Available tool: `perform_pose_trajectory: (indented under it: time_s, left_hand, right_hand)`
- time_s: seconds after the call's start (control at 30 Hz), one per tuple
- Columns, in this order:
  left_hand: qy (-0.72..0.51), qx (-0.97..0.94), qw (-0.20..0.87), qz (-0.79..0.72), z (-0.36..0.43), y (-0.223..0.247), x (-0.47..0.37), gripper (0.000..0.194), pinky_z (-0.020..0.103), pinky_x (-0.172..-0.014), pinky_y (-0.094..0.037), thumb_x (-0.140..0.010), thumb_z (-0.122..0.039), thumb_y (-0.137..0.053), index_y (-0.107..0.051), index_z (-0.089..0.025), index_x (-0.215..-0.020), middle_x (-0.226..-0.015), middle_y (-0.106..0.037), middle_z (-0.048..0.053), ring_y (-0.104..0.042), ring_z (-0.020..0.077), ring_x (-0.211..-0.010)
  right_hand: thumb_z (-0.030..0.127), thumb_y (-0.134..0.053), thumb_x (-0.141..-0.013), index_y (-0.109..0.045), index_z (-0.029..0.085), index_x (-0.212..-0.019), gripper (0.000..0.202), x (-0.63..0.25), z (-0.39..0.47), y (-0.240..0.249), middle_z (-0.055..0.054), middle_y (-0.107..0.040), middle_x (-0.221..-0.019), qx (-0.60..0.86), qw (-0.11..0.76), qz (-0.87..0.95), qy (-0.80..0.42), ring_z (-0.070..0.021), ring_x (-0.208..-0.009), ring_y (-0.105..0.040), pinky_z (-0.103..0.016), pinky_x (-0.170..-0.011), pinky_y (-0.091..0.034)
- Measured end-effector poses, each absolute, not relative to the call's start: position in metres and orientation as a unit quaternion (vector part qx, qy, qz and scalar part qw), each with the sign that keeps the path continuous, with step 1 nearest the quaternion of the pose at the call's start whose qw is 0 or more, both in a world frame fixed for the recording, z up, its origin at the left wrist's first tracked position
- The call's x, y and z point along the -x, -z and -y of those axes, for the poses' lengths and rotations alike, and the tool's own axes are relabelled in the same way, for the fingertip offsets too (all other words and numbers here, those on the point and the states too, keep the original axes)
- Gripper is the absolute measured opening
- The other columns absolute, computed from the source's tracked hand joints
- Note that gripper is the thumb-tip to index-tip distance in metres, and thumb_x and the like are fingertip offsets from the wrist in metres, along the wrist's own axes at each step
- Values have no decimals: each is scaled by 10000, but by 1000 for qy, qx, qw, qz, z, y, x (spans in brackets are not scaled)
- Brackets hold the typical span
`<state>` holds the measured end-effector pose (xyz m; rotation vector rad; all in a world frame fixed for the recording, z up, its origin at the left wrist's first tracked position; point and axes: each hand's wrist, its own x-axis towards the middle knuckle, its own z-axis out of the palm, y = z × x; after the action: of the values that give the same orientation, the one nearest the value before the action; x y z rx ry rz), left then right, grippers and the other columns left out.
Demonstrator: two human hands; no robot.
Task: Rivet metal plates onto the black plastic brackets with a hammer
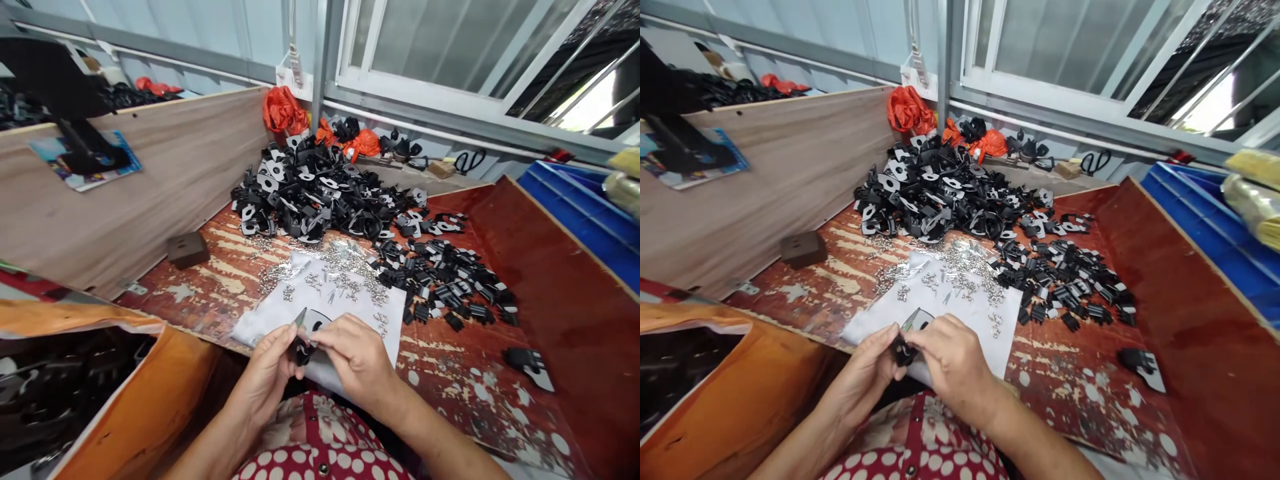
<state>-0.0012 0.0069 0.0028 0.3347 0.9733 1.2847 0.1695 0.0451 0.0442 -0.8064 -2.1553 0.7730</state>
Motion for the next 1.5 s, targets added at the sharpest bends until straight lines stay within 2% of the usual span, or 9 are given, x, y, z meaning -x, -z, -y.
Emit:
perform_pose_trajectory:
  time_s: [0.27, 0.57, 0.77, 0.9, 1.0, 1.1, 1.3, 1.37, 1.5]
  left_hand:
    - [-585, -144, 677, -423, -2, -1, -1, 339, 195, -422, -511, -731, -438, -874, -745, -127, -771, -719, -628, 15, -509, 115, -591]
    - [-630, -91, 630, -445, 0, -5, -14, 398, 164, -524, -464, -600, -376, -935, -593, -173, -617, -599, -537, -64, -481, 78, -550]
    - [-611, -151, 635, -448, 9, -10, -7, 309, 201, -555, -473, -678, -340, -885, -626, -180, -728, -678, -574, -44, -498, 110, -600]
    - [-593, -303, 517, -538, 30, -3, 16, 361, 201, -572, -472, -704, -310, -865, -599, -233, -936, -813, -624, -33, -567, 149, -698]
    - [-529, -349, 432, -642, 49, 4, 50, 430, 237, -667, -517, -805, -439, -771, -582, -261, -1148, -1007, -681, 30, -643, 220, -895]
    - [-458, -345, 441, -691, 61, 6, 75, 466, 247, -588, -493, -896, -595, -589, -613, -252, -1209, -910, -686, 37, -636, 231, -795]
    - [-431, -411, 436, -675, 45, 32, 52, 489, 271, -528, -428, -948, -583, -436, -682, -182, -1083, -653, -576, -18, -565, 207, -600]
    - [-422, -430, 408, -686, 36, 45, 42, 480, 278, -534, -402, -961, -545, -413, -707, -179, -1059, -625, -551, -26, -546, 202, -577]
    - [-419, -456, 367, -694, 28, 57, 38, 449, 292, -616, -393, -977, -489, -395, -733, -195, -939, -621, -537, -28, -552, 201, -622]
  right_hand:
    - [145, -480, -1008, -621, 207, -1007, 154, -157, -44, -37, -24, -662, -837, 315, 304, 872, -220, -168, -761, -585, -304, -720, -473]
    - [62, -457, -959, -604, 166, -790, 247, -129, -27, -46, -40, -588, -664, 205, 278, 919, 189, -186, -611, -518, -342, -593, -420]
    - [116, -477, -979, -592, 178, -765, 251, -136, -32, -49, -24, -549, -679, 231, 284, 926, 92, -184, -631, -478, -330, -569, -376]
    - [155, -439, -1030, -624, 173, -897, 229, -144, -28, -45, -31, -602, -752, 264, 299, 916, -47, -191, -710, -516, -323, -642, -434]
    - [191, -615, -973, -611, 160, -1132, 162, -160, -30, -28, -52, -662, -937, 302, 220, 918, -128, -198, -866, -588, -314, -770, -494]
    - [299, -817, -821, -629, 161, -958, 270, -185, -36, -4, -94, -654, -958, 416, 82, 903, -76, -271, -902, -613, -388, -781, -506]
    - [204, -616, -933, -596, 172, -1055, 127, -214, -39, 10, -27, -674, -759, 483, -70, 865, -115, -210, -670, -660, -287, -594, -453]
    - [191, -566, -950, -576, 189, -1211, 261, -218, -35, 3, -7, -687, -739, 470, -34, 871, -135, -199, -640, -663, -274, -579, -449]
    - [168, -470, -1010, -425, 279, -1501, 505, -223, -22, -11, -35, -704, -903, 399, 163, 894, -121, -180, -754, -677, -273, -664, -500]
